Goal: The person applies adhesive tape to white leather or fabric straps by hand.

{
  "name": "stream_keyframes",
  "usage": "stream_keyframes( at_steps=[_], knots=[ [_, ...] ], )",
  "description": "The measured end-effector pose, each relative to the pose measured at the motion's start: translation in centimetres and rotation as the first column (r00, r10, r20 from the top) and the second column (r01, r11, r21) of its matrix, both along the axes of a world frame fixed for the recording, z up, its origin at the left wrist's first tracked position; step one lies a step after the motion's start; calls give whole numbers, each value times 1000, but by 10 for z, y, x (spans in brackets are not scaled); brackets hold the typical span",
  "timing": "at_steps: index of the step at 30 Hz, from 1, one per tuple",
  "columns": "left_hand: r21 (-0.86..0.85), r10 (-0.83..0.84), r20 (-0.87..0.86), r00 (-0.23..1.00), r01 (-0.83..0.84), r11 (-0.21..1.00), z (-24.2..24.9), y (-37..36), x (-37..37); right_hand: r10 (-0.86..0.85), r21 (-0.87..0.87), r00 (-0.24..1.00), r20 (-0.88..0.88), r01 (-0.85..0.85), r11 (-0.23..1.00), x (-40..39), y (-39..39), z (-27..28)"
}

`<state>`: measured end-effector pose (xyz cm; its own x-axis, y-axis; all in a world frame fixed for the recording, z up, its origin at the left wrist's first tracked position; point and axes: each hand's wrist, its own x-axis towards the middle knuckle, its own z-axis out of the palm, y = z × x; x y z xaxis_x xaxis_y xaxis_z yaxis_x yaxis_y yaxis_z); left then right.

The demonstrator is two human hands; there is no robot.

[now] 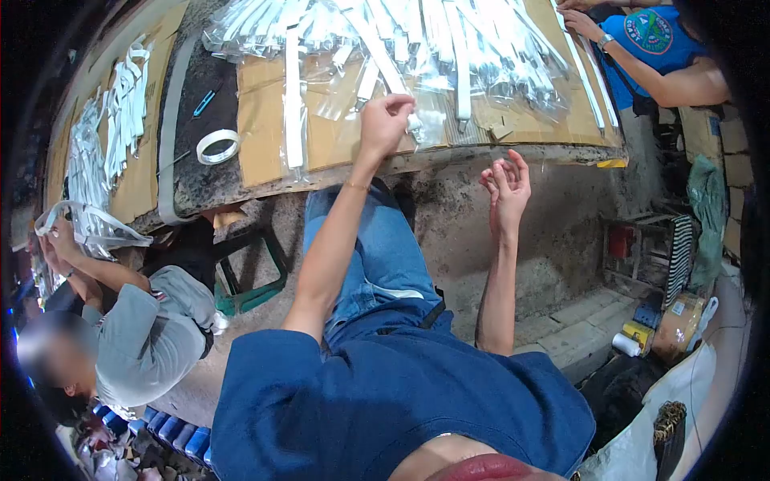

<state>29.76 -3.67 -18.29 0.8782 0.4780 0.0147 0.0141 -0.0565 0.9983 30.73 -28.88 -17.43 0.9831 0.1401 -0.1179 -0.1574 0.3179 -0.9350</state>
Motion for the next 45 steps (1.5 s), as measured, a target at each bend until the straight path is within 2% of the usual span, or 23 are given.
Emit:
stream_keyframes(
  at_steps=[1, 3, 4, 5, 9, 11, 15, 21, 23, 24, 26, 27, 30, 31, 33, 35, 37, 38, 39, 41, 42, 43, 45],
  knots=[
    [204, 78, -82, 994, -59, 977, -2, 7, 4, 24, -57, 999, 28, -23, 998, 3, 5, 1],
    [237, 106, -80, 991, -84, 968, -7, 16, 10, 51, -119, 997, 51, -44, 992, 11, 17, 4],
    [457, 125, 11, 992, -116, 882, -11, 21, 12, 74, -148, 994, 84, -61, 987, 14, 29, 8],
    [647, 121, 105, 987, -160, 745, -13, 24, 12, 97, -177, 988, 117, -75, 981, 19, 40, 12],
    [717, 95, 39, 995, -94, 690, -18, 28, 7, 160, -162, 970, 184, -131, 978, 44, 77, 16],
    [808, 96, 53, 994, -99, 580, -22, 28, 6, 157, -173, 970, 184, -126, 977, 54, 86, 16],
    [791, 151, 83, 985, -157, 591, -26, 25, 7, 168, -179, 963, 212, -131, 975, 66, 88, 3],
    [820, 155, 121, 980, -187, 540, -22, 21, 2, 162, -195, 979, 123, -136, 971, 66, 72, -8],
    [852, 205, 124, 971, -210, 480, -20, 21, 0, 238, -300, 958, 161, -182, 936, 75, 71, -6],
    [849, 207, 125, 970, -213, 484, -18, 21, 0, 241, -306, 957, 162, -183, 934, 83, 73, -4],
    [862, 201, 84, 976, -172, 477, -18, 20, -1, 381, -434, 894, 235, -254, 865, 100, 85, 13],
    [859, 209, 85, 974, -178, 480, -18, 20, 0, 389, -438, 891, 236, -260, 861, 109, 93, 20],
    [850, 207, 72, 976, -169, 499, -20, 22, 0, 626, -742, 713, 316, -225, 631, 137, 121, 40],
    [842, 203, 75, 976, -171, 511, -21, 22, 1, 631, -743, 709, 315, -229, 629, 147, 131, 41],
    [832, 205, 75, 976, -174, 526, -23, 22, 0, 840, -842, 486, 241, -326, 430, 167, 148, 42],
    [833, 211, 91, 973, -191, 519, -22, 22, 0, 863, -878, 438, 251, -272, 393, 175, 170, 49],
    [830, 215, 88, 973, -191, 524, -22, 21, 0, 962, -977, 264, 69, -175, 118, 185, 190, 58],
    [831, 211, 84, 974, -185, 524, -22, 22, 0, 973, -966, 184, 142, -187, 176, 192, 198, 51],
    [830, 219, 84, 972, -190, 525, -22, 22, 0, 975, -967, 176, 139, -188, 172, 198, 203, 48],
    [836, 217, 92, 972, -193, 513, -21, 22, 0, 999, -990, -4, 51, -131, 50, 197, 218, 54],
    [835, 224, 91, 970, -197, 514, -21, 22, 0, 1000, -995, -16, -26, -99, -27, 195, 224, 56],
    [833, 216, 95, 972, -196, 518, -22, 22, 0, 999, -995, -23, -28, -99, -30, 198, 227, 51],
    [831, 214, 97, 972, -198, 520, -23, 24, 0, 978, -999, -200, 52, -1, 53, 204, 232, 40]
  ],
)
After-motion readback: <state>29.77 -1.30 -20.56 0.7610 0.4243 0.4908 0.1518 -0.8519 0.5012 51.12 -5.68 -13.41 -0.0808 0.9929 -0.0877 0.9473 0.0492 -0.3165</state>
